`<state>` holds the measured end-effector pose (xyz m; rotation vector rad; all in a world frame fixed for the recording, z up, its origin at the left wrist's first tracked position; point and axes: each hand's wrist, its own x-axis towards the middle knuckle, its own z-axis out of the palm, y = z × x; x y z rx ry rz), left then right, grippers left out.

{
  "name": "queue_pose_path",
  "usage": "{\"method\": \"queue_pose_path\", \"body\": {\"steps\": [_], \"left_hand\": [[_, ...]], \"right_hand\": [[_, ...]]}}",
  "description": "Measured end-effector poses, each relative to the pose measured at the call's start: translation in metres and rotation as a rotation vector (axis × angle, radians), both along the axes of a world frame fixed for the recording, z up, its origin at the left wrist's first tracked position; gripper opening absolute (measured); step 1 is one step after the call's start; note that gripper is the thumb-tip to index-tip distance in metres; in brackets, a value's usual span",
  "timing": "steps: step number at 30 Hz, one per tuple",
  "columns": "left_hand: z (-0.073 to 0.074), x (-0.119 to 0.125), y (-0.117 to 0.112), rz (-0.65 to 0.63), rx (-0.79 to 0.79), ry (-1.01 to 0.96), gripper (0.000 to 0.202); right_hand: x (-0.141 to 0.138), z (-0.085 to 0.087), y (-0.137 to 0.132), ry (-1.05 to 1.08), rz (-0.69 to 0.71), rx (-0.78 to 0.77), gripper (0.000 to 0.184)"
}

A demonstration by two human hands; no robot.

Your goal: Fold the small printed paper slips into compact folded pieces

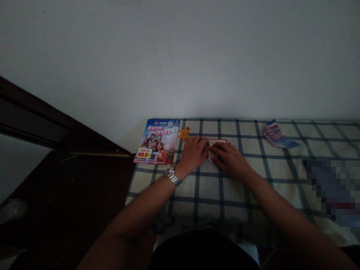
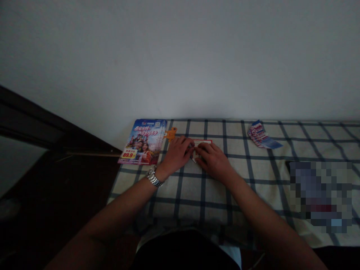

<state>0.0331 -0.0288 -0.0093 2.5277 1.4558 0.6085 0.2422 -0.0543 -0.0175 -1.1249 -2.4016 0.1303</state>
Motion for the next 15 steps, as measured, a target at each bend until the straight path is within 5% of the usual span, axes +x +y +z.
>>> {"method": "queue_pose_path", "body": {"steps": [5,8,15], "left_hand": [[0.013,-0.011,-0.008,-0.076,0.075,-0.009,0.021],[0.020,-0.026,-0.022,-0.279,0.088,0.065,0.027],[0.006,-0.050,-0.046,-0.428,0.084,0.152,0.047]], "right_hand": [[0.001,-0.003,0.000,0.006,-0.018,-0.009,0.037],[0.003,-0.005,0.002,0.008,-0.009,-0.003,0.035],[0.003,-0.007,0.004,0.028,0.008,0.008,0.033]]}}
